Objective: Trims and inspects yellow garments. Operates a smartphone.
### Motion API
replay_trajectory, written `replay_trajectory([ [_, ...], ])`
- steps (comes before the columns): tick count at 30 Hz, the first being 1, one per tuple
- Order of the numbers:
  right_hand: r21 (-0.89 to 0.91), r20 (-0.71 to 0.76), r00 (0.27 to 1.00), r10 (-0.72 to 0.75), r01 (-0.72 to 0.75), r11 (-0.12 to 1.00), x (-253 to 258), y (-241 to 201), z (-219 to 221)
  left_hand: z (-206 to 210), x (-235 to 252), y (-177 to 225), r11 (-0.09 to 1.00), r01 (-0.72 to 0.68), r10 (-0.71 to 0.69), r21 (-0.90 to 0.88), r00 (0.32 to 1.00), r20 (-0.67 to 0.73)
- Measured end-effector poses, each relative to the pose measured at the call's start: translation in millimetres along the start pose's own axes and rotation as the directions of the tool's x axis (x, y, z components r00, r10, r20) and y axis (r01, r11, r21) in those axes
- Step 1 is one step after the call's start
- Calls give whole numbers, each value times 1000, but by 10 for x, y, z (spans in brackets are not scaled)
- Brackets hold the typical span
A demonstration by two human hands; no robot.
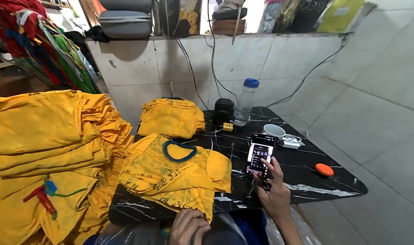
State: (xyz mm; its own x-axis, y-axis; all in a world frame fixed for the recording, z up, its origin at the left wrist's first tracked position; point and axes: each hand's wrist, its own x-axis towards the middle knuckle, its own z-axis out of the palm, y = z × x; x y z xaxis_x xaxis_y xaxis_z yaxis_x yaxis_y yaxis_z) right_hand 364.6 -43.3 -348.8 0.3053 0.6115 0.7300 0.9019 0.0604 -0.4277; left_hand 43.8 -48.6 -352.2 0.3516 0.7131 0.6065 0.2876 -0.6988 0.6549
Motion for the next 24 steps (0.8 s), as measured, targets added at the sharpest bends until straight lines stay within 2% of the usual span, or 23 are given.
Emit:
replay_trajectory([
  [4, 6, 31, 999, 39, -39, 999, -11, 7, 44, -46, -13, -9, 998, 11, -11, 62, 1000, -16],
  [7, 43, -13, 998, 54, -53, 998, -29, -25, 37, -91, 7, 11, 1000, 8, -8, -18, 1000, -14],
  [10, 149, -62, 994, 87, -77, 986, -69, -193, 0, -122, -1, 56, 996, 47, -48, -77, 999, -16],
  [12, 324, -41, 993, 110, -91, 942, -123, -437, -11, -104, -4, 40, 999, 31, -32, -44, 999, -23],
  [14, 515, 131, 982, 135, -184, 837, -217, -800, -25, -80, 7, 30, 1000, 3, -3, 24, 1000, 0],
  [16, 632, 436, 896, 76, -366, 684, -329, -1141, -47, -66, 41, 47, 996, -21, 17, 86, 999, 45],
  [17, 647, 529, 848, 28, -424, 634, -388, -1258, -18, -61, 55, 54, 994, -34, 28, 105, 998, 61],
  [19, 657, 587, 809, -4, -473, 587, -504, -1393, 70, -63, 67, 46, 991, -55, 46, 126, 997, 67],
  [21, 649, 574, 819, 11, -463, 604, -560, -1429, 124, -87, 71, 33, 996, -36, 32, 84, 998, 59],
  [24, 625, 567, 823, -40, -398, 671, -575, -1407, 136, -114, 81, 37, 997, 37, -34, -71, 999, 40],
])
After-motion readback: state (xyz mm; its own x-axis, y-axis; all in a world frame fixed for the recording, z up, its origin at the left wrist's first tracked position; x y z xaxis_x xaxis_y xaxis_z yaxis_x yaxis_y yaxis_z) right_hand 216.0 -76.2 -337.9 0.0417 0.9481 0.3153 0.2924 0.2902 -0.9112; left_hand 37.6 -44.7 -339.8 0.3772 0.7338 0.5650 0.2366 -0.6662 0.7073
